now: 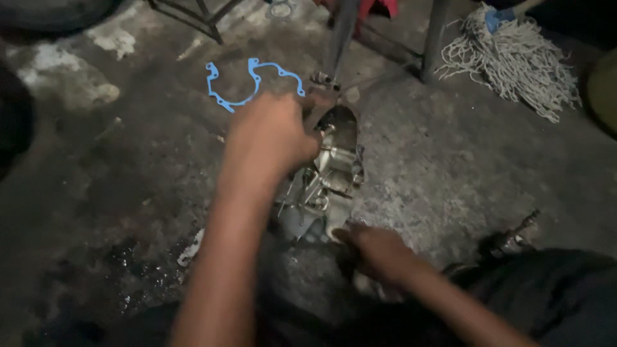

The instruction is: The person sits on the floor of a workshop and cleans a disassembled engine casing using a rag. They wipe the interior and exterior surfaces of the metal part, rotating it to access different areas. A blue gasket lies on the floor nearby.

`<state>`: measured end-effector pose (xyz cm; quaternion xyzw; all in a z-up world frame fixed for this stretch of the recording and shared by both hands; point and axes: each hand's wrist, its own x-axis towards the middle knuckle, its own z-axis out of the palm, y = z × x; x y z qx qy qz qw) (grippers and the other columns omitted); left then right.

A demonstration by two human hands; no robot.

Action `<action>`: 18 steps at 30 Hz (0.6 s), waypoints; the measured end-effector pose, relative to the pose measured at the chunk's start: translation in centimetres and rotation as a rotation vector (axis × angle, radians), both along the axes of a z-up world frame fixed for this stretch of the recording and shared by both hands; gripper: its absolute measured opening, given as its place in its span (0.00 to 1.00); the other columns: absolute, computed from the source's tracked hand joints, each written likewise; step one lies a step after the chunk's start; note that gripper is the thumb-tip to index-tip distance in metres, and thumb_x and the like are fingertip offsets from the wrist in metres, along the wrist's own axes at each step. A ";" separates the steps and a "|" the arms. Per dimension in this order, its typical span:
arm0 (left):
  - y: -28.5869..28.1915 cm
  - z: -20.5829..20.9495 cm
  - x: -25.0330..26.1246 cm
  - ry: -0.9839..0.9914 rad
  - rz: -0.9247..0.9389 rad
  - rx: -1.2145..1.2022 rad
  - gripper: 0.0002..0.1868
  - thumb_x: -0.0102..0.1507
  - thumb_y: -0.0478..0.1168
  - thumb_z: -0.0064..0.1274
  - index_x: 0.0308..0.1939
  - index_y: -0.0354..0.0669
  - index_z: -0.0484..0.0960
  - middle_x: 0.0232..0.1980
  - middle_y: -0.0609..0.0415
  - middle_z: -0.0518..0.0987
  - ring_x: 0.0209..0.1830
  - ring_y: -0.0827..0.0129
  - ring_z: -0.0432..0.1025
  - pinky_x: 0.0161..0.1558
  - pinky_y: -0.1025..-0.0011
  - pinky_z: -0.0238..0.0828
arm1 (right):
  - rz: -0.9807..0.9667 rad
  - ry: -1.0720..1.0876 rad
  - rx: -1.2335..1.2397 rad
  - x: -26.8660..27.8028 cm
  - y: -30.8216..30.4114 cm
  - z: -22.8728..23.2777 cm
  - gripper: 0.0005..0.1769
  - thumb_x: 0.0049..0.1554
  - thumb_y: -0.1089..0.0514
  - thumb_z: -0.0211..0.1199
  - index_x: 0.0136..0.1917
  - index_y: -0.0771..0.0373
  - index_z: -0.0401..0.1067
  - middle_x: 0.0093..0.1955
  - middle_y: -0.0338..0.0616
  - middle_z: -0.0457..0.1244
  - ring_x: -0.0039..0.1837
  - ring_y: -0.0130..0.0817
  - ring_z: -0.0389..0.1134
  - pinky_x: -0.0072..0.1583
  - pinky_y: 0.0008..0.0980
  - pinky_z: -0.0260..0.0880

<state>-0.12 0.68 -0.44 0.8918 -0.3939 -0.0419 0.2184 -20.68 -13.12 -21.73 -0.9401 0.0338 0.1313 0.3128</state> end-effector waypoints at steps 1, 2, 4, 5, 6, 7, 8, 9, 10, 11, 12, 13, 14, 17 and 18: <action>0.0 0.2 -0.1 -0.048 0.002 -0.033 0.26 0.48 0.42 0.61 0.53 0.62 0.87 0.39 0.40 0.84 0.42 0.45 0.79 0.49 0.53 0.74 | 0.034 0.005 0.189 -0.1 -0.8 0.1 0.30 0.55 0.60 0.61 0.71 0.55 0.67 0.66 0.55 0.65 0.64 0.51 0.69 0.61 0.46 0.69; -0.2 0.3 -0.3 -0.096 0.001 -0.063 0.24 0.48 0.42 0.61 0.50 0.58 0.88 0.38 0.39 0.84 0.41 0.44 0.79 0.48 0.52 0.74 | -0.013 -0.046 0.208 0.1 -1.6 0.3 0.28 0.54 0.61 0.61 0.69 0.56 0.69 0.66 0.55 0.66 0.63 0.51 0.70 0.61 0.46 0.70; -0.4 0.2 -0.2 -0.129 0.015 -0.043 0.20 0.48 0.41 0.61 0.45 0.51 0.89 0.38 0.37 0.83 0.41 0.43 0.78 0.48 0.51 0.74 | -0.109 -0.135 0.241 0.7 -3.3 1.3 0.24 0.54 0.63 0.62 0.64 0.57 0.73 0.64 0.54 0.69 0.62 0.51 0.73 0.61 0.45 0.72; -0.6 0.1 0.1 -0.113 0.030 0.008 0.19 0.48 0.41 0.60 0.44 0.48 0.89 0.40 0.37 0.83 0.42 0.44 0.78 0.49 0.52 0.75 | -0.097 -0.164 0.013 1.2 -3.1 1.5 0.26 0.53 0.63 0.62 0.66 0.55 0.72 0.65 0.56 0.67 0.61 0.53 0.72 0.60 0.46 0.72; -0.6 -0.1 0.1 -0.090 0.053 0.062 0.18 0.48 0.41 0.60 0.43 0.46 0.89 0.41 0.37 0.83 0.43 0.44 0.78 0.50 0.53 0.75 | -0.075 -0.186 -0.210 1.8 -2.1 1.7 0.28 0.53 0.63 0.61 0.67 0.53 0.71 0.67 0.57 0.64 0.60 0.56 0.70 0.59 0.47 0.72; -0.5 -0.3 -0.1 -0.095 0.050 0.051 0.18 0.48 0.42 0.60 0.42 0.44 0.89 0.41 0.37 0.83 0.43 0.44 0.78 0.50 0.53 0.75 | -0.049 -0.208 -0.434 2.2 -0.9 1.9 0.30 0.52 0.64 0.61 0.68 0.50 0.70 0.68 0.58 0.62 0.59 0.59 0.69 0.58 0.47 0.71; -0.6 -0.3 0.2 -0.110 0.041 0.040 0.18 0.48 0.43 0.60 0.41 0.43 0.89 0.41 0.37 0.83 0.43 0.43 0.78 0.49 0.53 0.75 | -0.065 -0.117 -0.429 2.3 0.4 2.3 0.30 0.53 0.63 0.61 0.70 0.51 0.68 0.68 0.60 0.62 0.59 0.58 0.69 0.58 0.48 0.71; -0.8 -0.3 0.4 -0.126 0.032 0.028 0.18 0.48 0.43 0.60 0.40 0.41 0.88 0.41 0.38 0.83 0.43 0.43 0.78 0.49 0.52 0.75 | -0.081 -0.026 -0.424 2.0 1.9 2.6 0.31 0.54 0.62 0.61 0.71 0.52 0.66 0.67 0.61 0.61 0.59 0.58 0.69 0.57 0.48 0.71; -0.6 -0.5 0.3 -0.112 0.030 0.003 0.19 0.49 0.44 0.60 0.43 0.45 0.88 0.41 0.38 0.83 0.43 0.43 0.78 0.49 0.52 0.74 | -0.098 0.075 -0.412 1.2 3.2 2.7 0.31 0.55 0.61 0.61 0.72 0.52 0.65 0.67 0.62 0.60 0.59 0.57 0.69 0.57 0.48 0.71; -0.5 -0.7 0.3 -0.097 0.028 -0.022 0.20 0.49 0.44 0.60 0.46 0.49 0.88 0.42 0.37 0.83 0.44 0.43 0.78 0.49 0.51 0.74 | -0.093 0.089 -0.377 0.8 3.5 2.6 0.29 0.58 0.60 0.59 0.72 0.52 0.65 0.65 0.61 0.62 0.59 0.57 0.69 0.58 0.48 0.70; -0.4 -0.8 0.2 -0.088 0.029 -0.055 0.21 0.50 0.45 0.60 0.48 0.53 0.88 0.42 0.37 0.83 0.45 0.42 0.78 0.49 0.50 0.74 | -0.088 0.096 -0.350 1.1 3.1 2.6 0.26 0.61 0.60 0.57 0.72 0.52 0.66 0.64 0.60 0.63 0.59 0.57 0.69 0.58 0.48 0.70; -0.4 -0.8 -0.1 -0.087 0.032 -0.014 0.20 0.50 0.45 0.60 0.45 0.49 0.88 0.42 0.37 0.83 0.44 0.42 0.78 0.48 0.51 0.74 | -0.082 0.103 -0.323 1.2 2.6 2.5 0.23 0.64 0.60 0.54 0.73 0.52 0.67 0.63 0.58 0.65 0.59 0.56 0.69 0.59 0.49 0.70; -0.6 -0.5 -0.1 -0.105 0.035 0.023 0.19 0.50 0.45 0.60 0.43 0.44 0.88 0.42 0.36 0.83 0.44 0.42 0.78 0.48 0.51 0.75 | -0.034 0.125 -0.142 1.3 1.5 2.6 0.30 0.55 0.64 0.54 0.72 0.53 0.67 0.62 0.55 0.66 0.60 0.53 0.70 0.60 0.47 0.70; -0.6 0.3 0.1 -0.126 0.035 0.055 0.18 0.49 0.46 0.61 0.40 0.41 0.88 0.42 0.36 0.83 0.43 0.43 0.79 0.48 0.52 0.75 | 0.115 0.060 0.219 0.9 -2.2 3.3 0.39 0.42 0.69 0.57 0.69 0.56 0.70 0.62 0.52 0.68 0.63 0.49 0.70 0.62 0.44 0.69; -0.6 0.1 0.0 -0.116 0.034 0.053 0.19 0.49 0.46 0.61 0.40 0.41 0.88 0.41 0.37 0.83 0.43 0.43 0.79 0.48 0.52 0.75 | 0.162 -0.041 0.214 0.6 -2.4 3.4 0.33 0.46 0.67 0.60 0.67 0.58 0.72 0.63 0.54 0.68 0.64 0.51 0.70 0.62 0.45 0.69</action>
